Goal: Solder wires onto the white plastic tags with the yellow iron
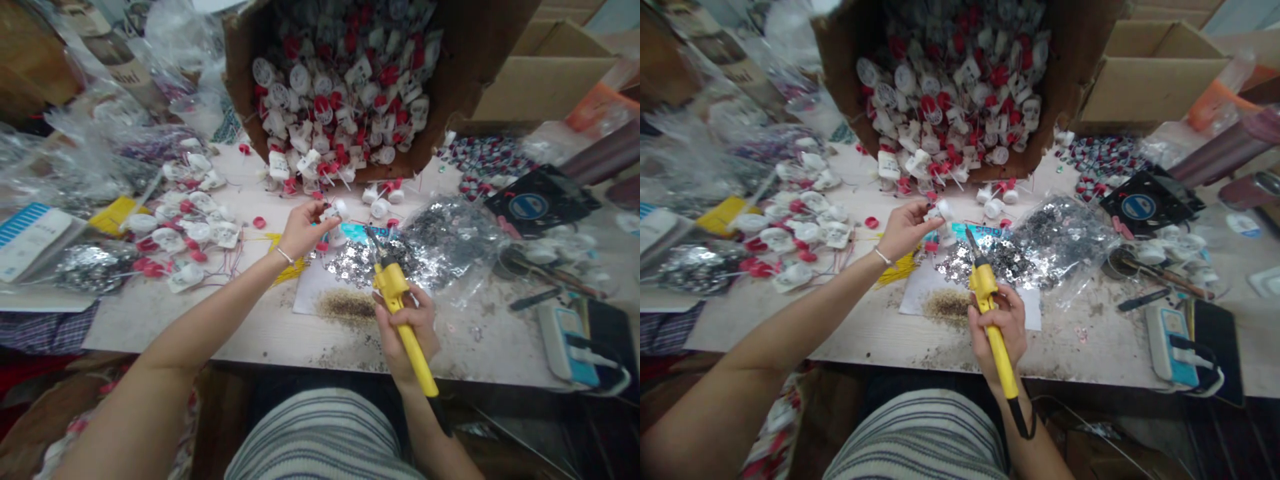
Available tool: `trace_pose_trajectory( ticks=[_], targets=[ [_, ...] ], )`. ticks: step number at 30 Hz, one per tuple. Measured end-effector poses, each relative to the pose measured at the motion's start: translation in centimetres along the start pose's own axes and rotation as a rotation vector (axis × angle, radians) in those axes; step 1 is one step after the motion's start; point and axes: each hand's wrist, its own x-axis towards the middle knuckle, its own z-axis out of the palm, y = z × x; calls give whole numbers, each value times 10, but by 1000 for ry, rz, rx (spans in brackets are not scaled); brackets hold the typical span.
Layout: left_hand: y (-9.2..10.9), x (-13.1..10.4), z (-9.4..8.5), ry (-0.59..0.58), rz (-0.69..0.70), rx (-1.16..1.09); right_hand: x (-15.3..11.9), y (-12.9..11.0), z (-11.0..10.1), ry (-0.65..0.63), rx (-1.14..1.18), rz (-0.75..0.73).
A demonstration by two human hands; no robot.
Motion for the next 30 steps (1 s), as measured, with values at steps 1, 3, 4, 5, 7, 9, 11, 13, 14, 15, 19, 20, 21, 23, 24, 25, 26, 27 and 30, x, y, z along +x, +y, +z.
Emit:
trace_pose_trajectory(
  ticks=[1,3,4,5,7,9,11,13,14,15,19,20,21,23,24,25,26,27,30],
  targets=[
    [-3,5,1,33,-41,-77,1,1,2,-10,6,-6],
    [-7,20,0,86,-134,-197,2,0,4,-12,-1,-8],
    [-8,29,-1,93,-181,-228,2,0,4,-3,-13,-2],
    [-9,38,-4,84,-226,-233,1,0,4,9,-26,9],
    [-11,53,-10,56,-279,-135,0,-1,3,29,-51,41],
    [-12,62,-16,28,-244,125,-2,0,1,39,-74,62],
    [-10,63,-19,-12,-146,476,-2,1,-2,55,-95,51],
    [-3,58,-19,-49,-48,807,-2,4,-5,70,-120,35],
    [2,54,-16,-46,-2,937,-2,5,-7,77,-133,33],
    [7,49,-12,-34,50,1031,-2,5,-10,82,-144,37],
    [16,36,21,-221,290,1070,0,6,-16,105,-193,56],
    [14,34,30,-350,323,1036,0,6,-17,108,-198,55],
    [9,32,40,-473,340,1005,0,5,-18,104,-198,52],
    [-3,25,55,-624,350,978,-2,5,-21,85,-190,43],
    [-10,20,59,-640,352,983,-3,5,-22,77,-189,40],
    [-17,13,62,-631,349,991,-4,6,-24,77,-193,39],
    [-23,6,62,-617,344,995,-5,6,-27,82,-201,44],
    [-28,-3,61,-608,338,993,-7,7,-29,89,-209,53],
    [-34,-31,49,-623,347,947,-11,10,-36,104,-229,81]
  ],
)
